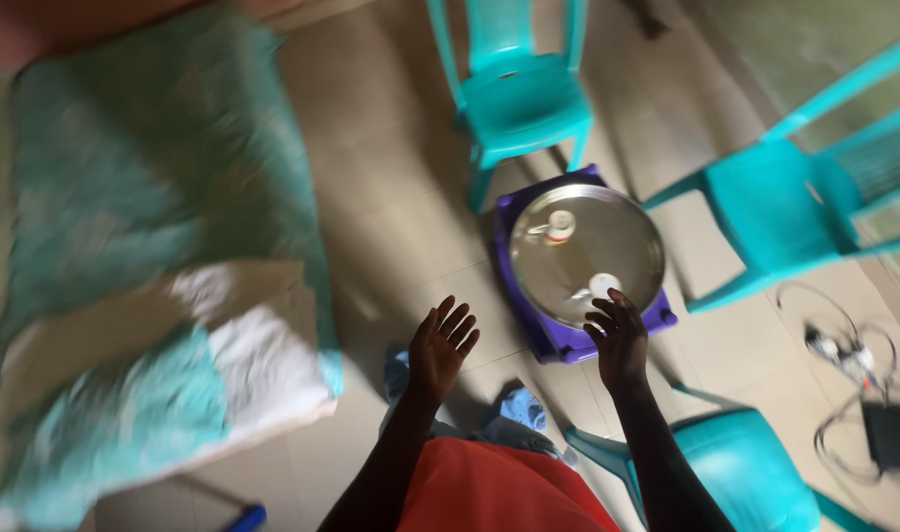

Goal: The person sweeps the tiled floor with a traditional broom, moving teal and purple plastic chairs to access different areas. They then arrange the chairs, place a tray with cups on a purple chair, and fold a bedsheet on a mattress.

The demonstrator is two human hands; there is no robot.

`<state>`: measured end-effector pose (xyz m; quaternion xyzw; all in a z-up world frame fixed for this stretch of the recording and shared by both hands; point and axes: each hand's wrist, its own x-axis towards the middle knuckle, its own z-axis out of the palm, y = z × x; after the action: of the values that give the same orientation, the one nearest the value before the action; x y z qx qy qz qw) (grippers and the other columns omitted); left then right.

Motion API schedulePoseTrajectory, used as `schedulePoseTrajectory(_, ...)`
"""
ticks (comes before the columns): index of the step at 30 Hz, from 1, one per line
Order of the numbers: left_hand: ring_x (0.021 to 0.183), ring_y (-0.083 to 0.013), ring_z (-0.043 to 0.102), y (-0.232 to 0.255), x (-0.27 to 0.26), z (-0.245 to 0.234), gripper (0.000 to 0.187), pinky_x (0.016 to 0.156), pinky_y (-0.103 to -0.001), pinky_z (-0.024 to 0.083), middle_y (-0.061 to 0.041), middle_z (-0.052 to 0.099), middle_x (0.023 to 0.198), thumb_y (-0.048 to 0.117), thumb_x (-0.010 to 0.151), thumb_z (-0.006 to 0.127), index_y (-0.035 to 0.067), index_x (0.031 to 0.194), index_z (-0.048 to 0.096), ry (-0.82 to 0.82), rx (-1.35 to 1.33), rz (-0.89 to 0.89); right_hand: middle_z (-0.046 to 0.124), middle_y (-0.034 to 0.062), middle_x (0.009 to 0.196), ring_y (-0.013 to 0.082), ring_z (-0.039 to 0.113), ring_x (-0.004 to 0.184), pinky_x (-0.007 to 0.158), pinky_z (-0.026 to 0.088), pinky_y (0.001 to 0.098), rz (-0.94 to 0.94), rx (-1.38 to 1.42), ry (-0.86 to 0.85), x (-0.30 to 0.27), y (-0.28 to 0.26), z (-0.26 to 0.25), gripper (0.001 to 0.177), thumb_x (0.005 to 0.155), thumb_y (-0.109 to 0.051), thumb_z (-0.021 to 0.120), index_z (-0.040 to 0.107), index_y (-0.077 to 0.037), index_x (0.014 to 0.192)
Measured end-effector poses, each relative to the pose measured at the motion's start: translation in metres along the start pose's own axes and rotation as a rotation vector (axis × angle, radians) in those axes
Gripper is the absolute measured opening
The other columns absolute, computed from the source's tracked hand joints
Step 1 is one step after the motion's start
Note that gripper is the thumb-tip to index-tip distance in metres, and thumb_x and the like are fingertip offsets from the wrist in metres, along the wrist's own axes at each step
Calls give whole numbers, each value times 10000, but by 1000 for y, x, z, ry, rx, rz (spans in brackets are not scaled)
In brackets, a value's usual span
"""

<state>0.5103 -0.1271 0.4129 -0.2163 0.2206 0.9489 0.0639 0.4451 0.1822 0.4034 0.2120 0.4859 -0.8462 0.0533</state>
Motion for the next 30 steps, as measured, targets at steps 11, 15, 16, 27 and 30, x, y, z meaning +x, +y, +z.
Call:
schedulePoseTrajectory(11, 1210, -260, 586, 62, -149, -99, 558, 1060, -449, 475, -114, 601, 1358, 409, 1010, 580, 105, 1472, 501, 154, -198, 442, 654, 70, 1143, 186, 629, 941, 803, 522, 355, 183, -172, -548, -52, 94, 155, 457, 1044, -355, 611, 539, -94, 1411)
schedulePoseTrajectory(15, 1213, -265, 595, 88, -199, -147, 541, 1064, -457, 479, -120, 606, 1357, 407, 1014, 570, 106, 1460, 512, 207, -275, 550, 665, 76, 1151, 196, 654, 975, 847, 549, 367, 217, -262, -671, -90, 137, 217, 455, 1034, -358, 604, 542, -88, 1395)
schedulePoseTrajectory(16, 1215, -263, 597, 96, -210, -160, 537, 1066, -456, 481, -120, 607, 1357, 407, 1016, 566, 109, 1459, 516, 226, -293, 568, 666, 79, 1149, 202, 654, 969, 842, 550, 372, 234, -263, -700, -99, 149, 233, 453, 1033, -356, 607, 546, -83, 1389)
schedulePoseTrajectory(27, 1204, -262, 561, 175, -305, -292, 504, 1053, -446, 474, -112, 577, 1354, 370, 1045, 507, 106, 1473, 497, 383, -403, 689, 661, 110, 1174, 224, 647, 996, 853, 547, 387, 355, -399, -871, -196, 252, 355, 425, 1047, -314, 570, 542, -62, 1388)
schedulePoseTrajectory(30, 1186, -252, 567, 196, -318, -308, 522, 1047, -441, 476, -112, 580, 1360, 368, 1036, 484, 97, 1483, 479, 453, -393, 738, 654, 117, 1175, 226, 640, 996, 853, 544, 390, 379, -464, -877, -202, 268, 381, 434, 1042, -311, 572, 536, -53, 1388)
